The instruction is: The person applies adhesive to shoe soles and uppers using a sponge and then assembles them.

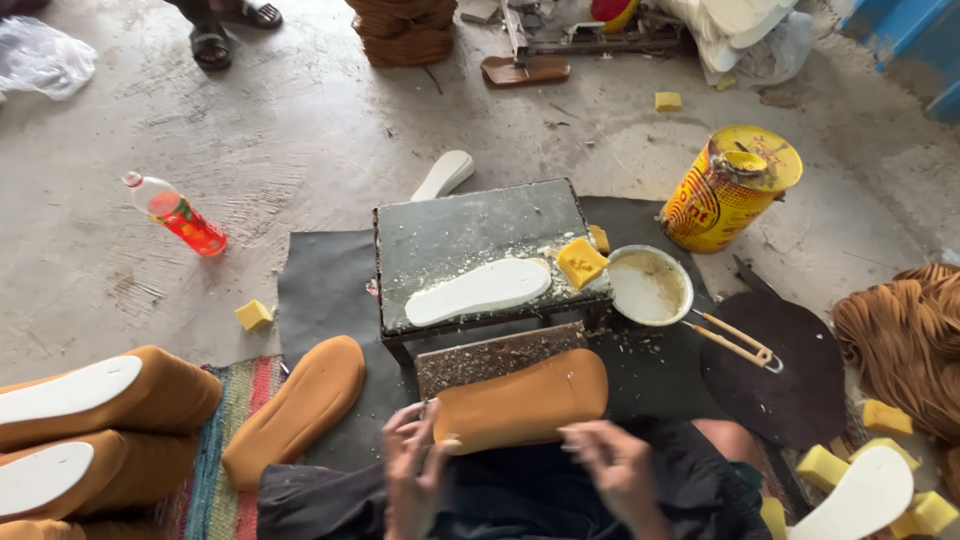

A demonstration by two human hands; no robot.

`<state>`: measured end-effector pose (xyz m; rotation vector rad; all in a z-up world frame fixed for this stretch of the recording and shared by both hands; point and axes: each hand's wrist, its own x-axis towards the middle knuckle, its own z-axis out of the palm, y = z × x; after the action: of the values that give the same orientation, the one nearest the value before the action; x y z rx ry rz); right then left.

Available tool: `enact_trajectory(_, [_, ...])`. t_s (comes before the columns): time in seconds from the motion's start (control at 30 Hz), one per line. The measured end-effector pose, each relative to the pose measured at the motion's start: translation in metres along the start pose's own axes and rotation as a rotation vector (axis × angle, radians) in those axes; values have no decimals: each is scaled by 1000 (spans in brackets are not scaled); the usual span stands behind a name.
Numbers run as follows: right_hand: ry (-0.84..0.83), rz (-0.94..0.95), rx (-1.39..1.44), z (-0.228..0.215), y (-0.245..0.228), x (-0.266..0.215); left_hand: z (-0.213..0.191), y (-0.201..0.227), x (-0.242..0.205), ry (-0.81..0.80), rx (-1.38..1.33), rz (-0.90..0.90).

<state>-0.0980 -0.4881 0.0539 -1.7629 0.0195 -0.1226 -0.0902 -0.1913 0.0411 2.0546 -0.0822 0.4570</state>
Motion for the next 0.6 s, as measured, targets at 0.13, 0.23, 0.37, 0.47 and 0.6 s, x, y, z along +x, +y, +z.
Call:
enact_trajectory(0.13, [-419,-75,116,41,-84,2,29,54,5,-146,-132,91])
enact_trajectory(0.23, [-296,-66,164,51,-59,-1,29,62,12,-168,-160,114])
enact_trajectory(0.37, [-379,-82,210,41,-46,1,29,63,10,-150,-170,52])
enact_trajectory(0.47, [-280,-155,64,46,-39,-2,35,57,2,-111,-193,-20])
enact_trajectory(0.6, [-88,-24,97,56,-28,-8,43,46,-7,-46,-248,-62])
